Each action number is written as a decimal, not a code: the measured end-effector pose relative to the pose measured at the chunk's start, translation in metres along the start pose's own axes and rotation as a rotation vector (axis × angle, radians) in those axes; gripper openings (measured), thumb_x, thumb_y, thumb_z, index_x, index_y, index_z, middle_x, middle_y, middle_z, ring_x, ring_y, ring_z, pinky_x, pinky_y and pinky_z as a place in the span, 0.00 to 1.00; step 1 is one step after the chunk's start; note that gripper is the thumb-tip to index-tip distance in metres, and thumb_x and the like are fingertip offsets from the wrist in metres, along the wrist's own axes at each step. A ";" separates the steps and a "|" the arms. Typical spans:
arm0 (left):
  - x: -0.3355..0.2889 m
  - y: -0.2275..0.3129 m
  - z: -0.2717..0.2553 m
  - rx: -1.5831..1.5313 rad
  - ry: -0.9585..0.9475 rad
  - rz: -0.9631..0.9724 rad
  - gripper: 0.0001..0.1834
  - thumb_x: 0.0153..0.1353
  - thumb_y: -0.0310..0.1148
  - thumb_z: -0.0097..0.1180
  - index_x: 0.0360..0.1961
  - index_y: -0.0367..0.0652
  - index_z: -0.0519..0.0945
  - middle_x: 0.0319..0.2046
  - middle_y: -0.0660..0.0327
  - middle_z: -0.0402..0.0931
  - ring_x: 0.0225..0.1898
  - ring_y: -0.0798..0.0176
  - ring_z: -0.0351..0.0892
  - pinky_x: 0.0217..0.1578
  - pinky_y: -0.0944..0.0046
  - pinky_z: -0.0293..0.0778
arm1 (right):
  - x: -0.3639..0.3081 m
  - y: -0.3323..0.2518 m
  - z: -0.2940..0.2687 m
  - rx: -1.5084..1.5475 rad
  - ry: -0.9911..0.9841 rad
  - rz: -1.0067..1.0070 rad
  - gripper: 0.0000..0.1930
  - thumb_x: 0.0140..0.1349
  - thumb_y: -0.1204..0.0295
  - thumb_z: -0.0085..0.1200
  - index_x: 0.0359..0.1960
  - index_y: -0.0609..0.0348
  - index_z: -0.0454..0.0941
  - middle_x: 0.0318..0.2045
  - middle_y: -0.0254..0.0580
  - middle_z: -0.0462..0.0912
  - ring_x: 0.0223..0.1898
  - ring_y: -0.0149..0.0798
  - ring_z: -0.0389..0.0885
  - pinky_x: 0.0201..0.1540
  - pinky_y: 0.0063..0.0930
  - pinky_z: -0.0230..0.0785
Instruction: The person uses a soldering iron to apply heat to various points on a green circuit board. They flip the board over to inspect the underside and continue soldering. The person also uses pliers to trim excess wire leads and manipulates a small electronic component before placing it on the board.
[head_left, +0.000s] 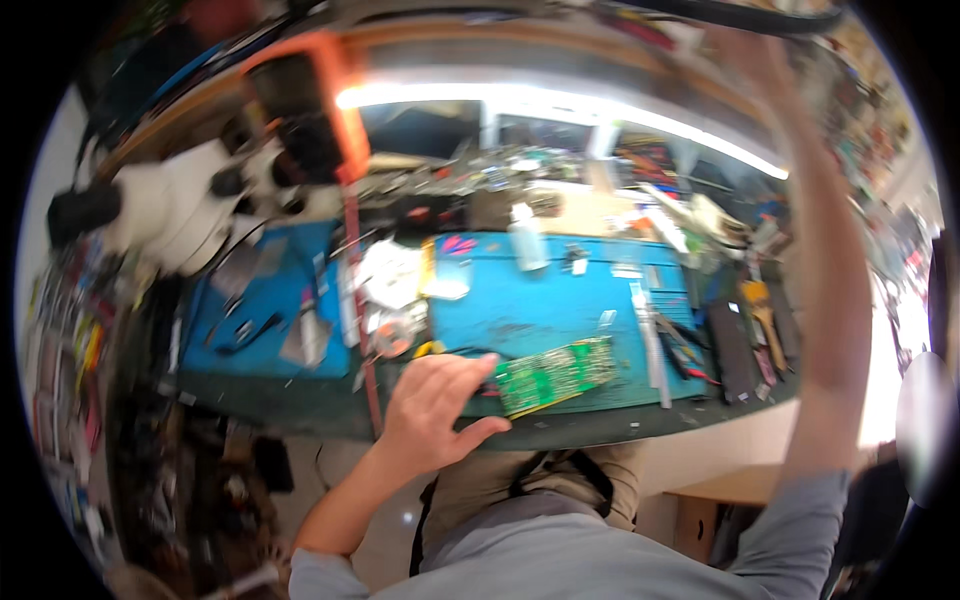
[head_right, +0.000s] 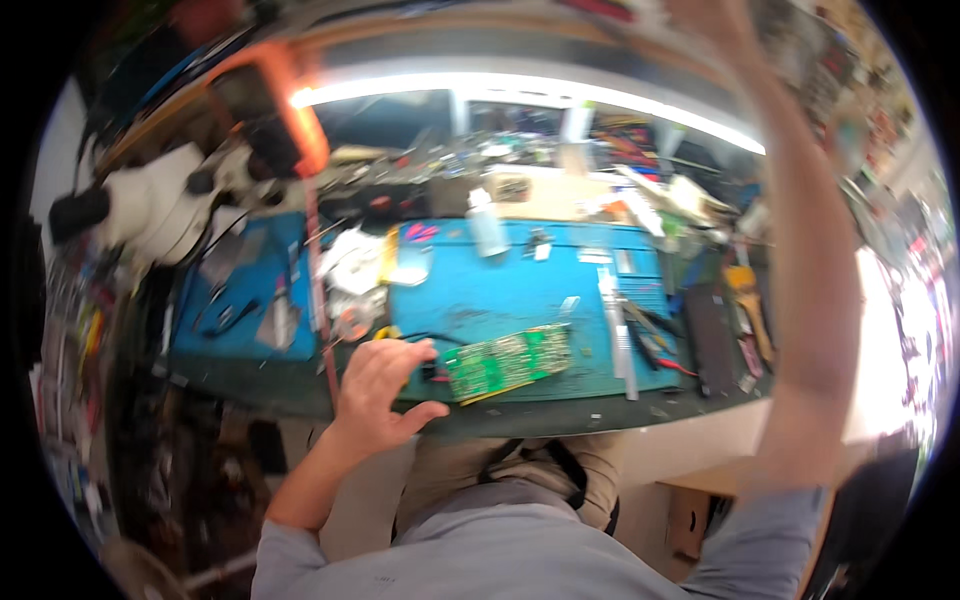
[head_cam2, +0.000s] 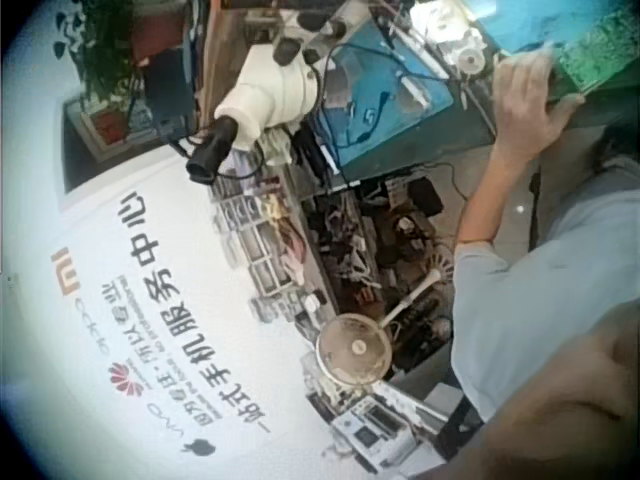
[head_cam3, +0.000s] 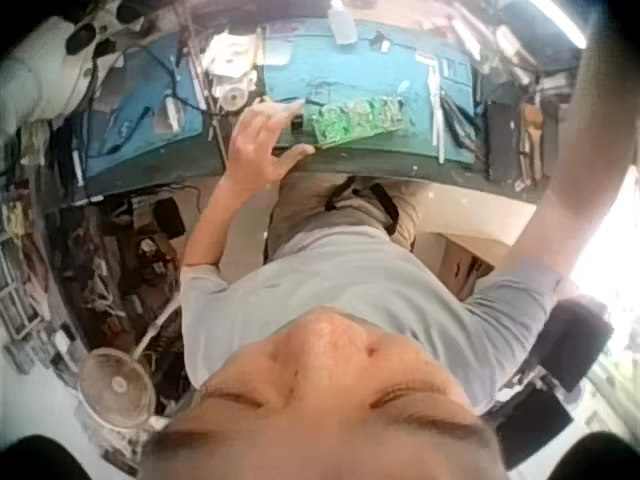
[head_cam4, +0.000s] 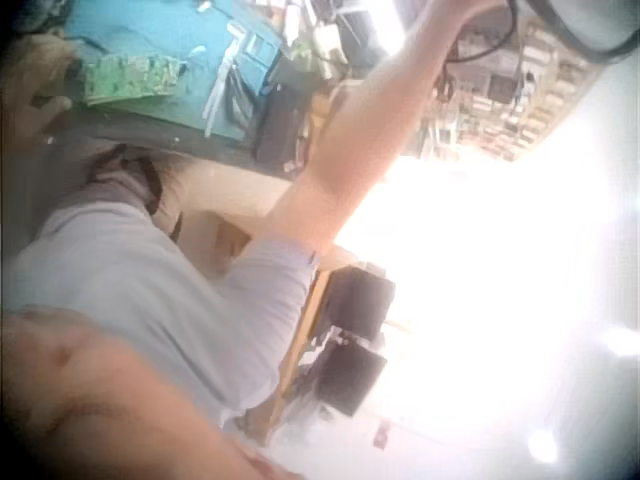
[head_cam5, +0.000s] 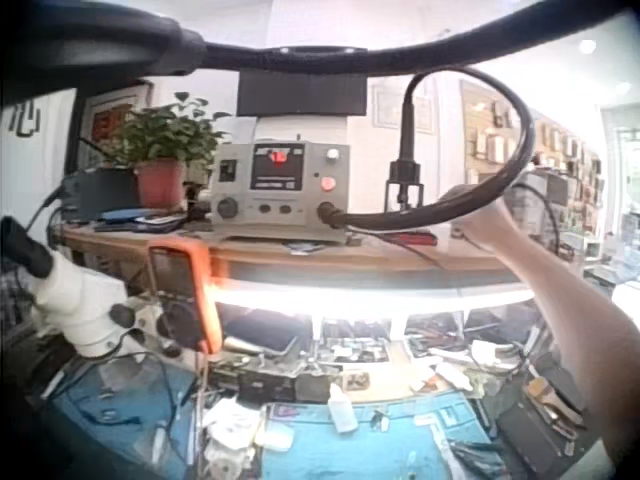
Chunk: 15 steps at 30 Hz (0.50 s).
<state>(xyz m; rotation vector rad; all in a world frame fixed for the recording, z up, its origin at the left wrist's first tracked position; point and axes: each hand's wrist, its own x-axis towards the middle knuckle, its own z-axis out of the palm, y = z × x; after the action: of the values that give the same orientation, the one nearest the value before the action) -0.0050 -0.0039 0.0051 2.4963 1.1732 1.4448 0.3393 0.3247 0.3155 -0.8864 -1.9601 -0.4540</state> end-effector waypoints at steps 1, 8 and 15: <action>-0.009 0.006 -0.015 0.058 0.025 -0.038 0.29 0.59 0.40 0.75 0.58 0.38 0.83 0.45 0.56 0.85 0.43 0.53 0.84 0.45 0.54 0.78 | -0.009 -0.009 0.035 0.785 -0.046 0.394 0.08 0.64 0.71 0.66 0.29 0.61 0.85 0.24 0.35 0.85 0.25 0.26 0.80 0.25 0.27 0.72; -0.052 0.018 -0.056 0.167 0.048 0.052 0.12 0.65 0.34 0.70 0.46 0.39 0.89 0.33 0.63 0.83 0.32 0.61 0.83 0.32 0.61 0.78 | 0.013 -0.036 0.052 0.349 0.057 0.499 0.11 0.71 0.64 0.62 0.37 0.59 0.84 0.23 0.35 0.83 0.19 0.25 0.78 0.20 0.21 0.67; -0.064 -0.005 -0.074 0.349 0.239 -0.242 0.14 0.63 0.20 0.66 0.50 0.36 0.86 0.34 0.58 0.84 0.31 0.57 0.81 0.35 0.59 0.77 | 0.017 -0.008 0.027 -0.752 -0.078 0.092 0.13 0.77 0.66 0.54 0.55 0.60 0.82 0.36 0.43 0.89 0.25 0.25 0.85 0.20 0.15 0.73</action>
<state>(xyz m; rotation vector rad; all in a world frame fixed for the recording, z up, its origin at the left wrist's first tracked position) -0.0822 -0.0638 -0.0013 2.3083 1.8437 1.6226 0.3118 0.3427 0.3161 -1.4640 -1.8101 -1.1549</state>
